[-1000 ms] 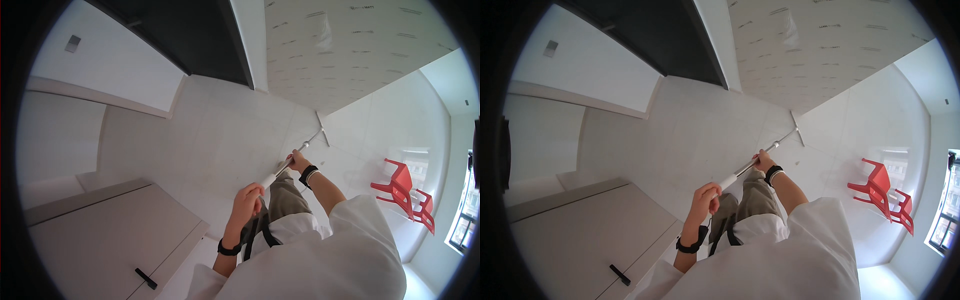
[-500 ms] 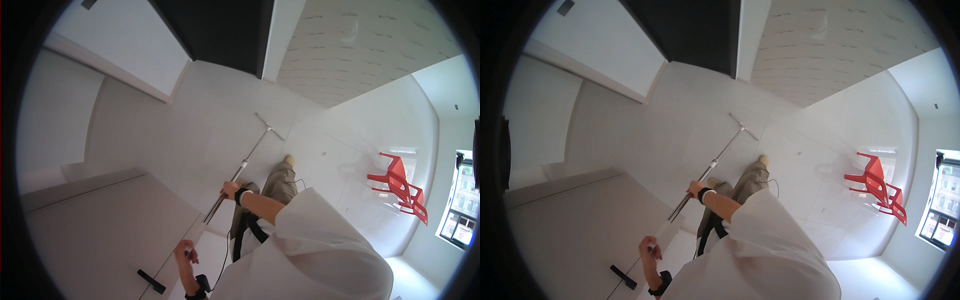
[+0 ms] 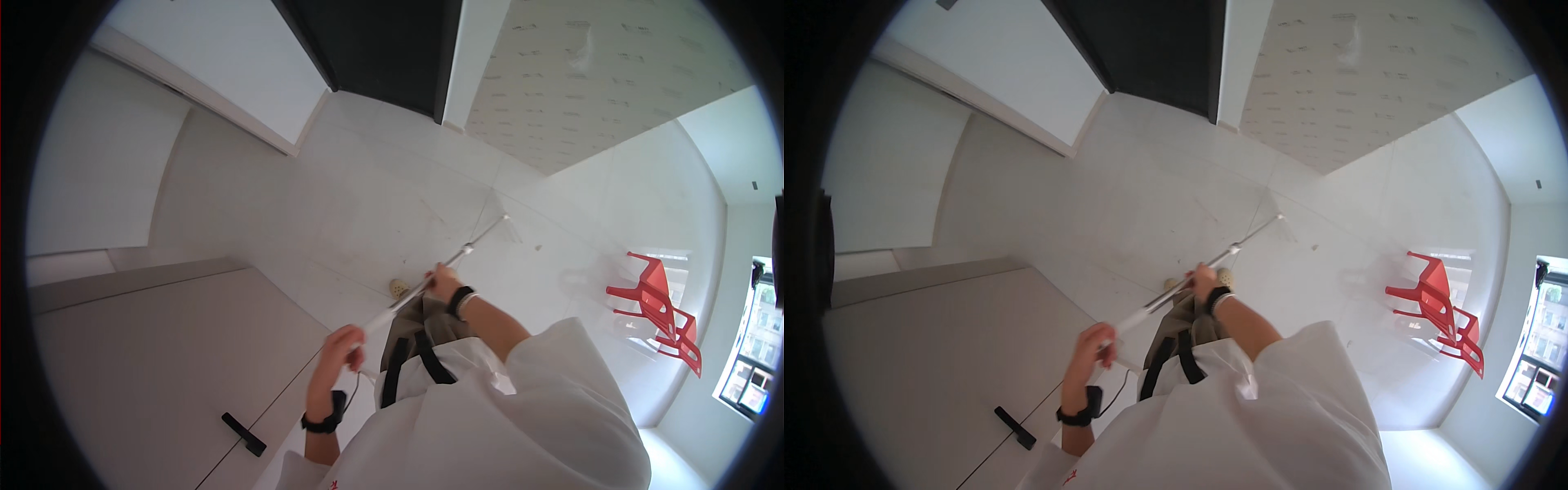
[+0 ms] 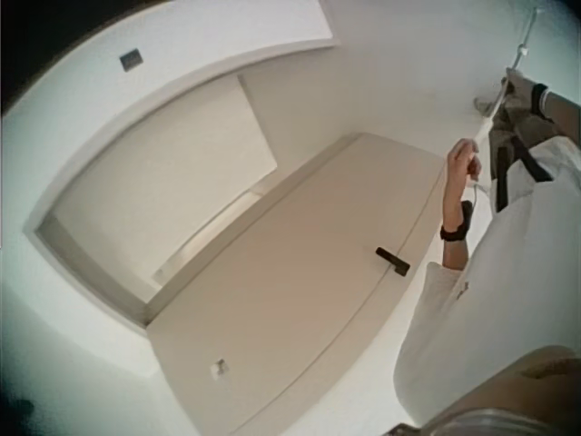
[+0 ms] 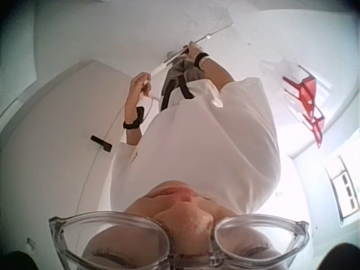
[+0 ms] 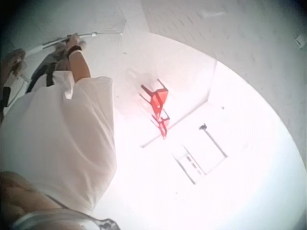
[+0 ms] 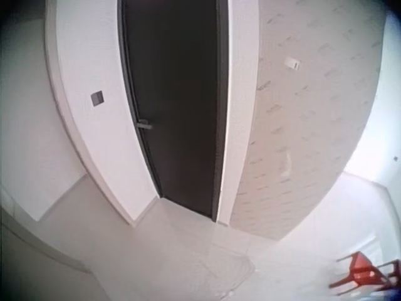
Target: Mopping and drying a tiled floor using a long-handled squeegee.
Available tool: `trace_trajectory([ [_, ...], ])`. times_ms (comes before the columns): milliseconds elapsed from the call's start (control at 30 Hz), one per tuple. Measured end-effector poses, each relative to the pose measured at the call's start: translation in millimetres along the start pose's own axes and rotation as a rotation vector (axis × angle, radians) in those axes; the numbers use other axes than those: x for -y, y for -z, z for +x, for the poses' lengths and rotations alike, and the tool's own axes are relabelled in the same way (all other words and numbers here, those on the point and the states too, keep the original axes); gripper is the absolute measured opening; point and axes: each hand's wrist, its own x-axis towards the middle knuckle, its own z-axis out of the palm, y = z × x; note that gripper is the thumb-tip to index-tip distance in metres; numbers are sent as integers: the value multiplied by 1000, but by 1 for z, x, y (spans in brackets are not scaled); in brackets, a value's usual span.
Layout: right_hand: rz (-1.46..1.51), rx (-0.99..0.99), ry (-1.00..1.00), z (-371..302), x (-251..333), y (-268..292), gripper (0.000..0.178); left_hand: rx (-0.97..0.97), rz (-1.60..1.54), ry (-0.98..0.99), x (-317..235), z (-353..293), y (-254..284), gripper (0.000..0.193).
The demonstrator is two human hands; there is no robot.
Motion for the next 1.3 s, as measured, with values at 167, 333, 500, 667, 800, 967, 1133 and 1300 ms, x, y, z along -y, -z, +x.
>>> trace_trajectory([
  [167,159,-198,54,28,63,137,15,412,231,72,31,43,-125,19],
  [333,121,-172,119,26,86,218,17,558,540,-72,22,34,-194,19],
  [500,89,-196,68,7,68,205,17,568,581,-225,47,27,-184,19],
  [667,-79,-52,72,11,24,151,19,479,569,-160,25,24,-102,19],
  [800,-1367,352,1221,20,-42,69,16,265,471,-18,-3,12,12,23],
  [967,-1713,500,1038,25,-140,-93,10,-51,425,85,-10,-32,157,25],
  [1133,-1761,649,1209,8,-214,-211,10,-403,330,216,-50,-101,221,27],
  [1300,-836,370,-50,-12,-225,-277,18,-326,248,-35,-67,-106,265,23],
])
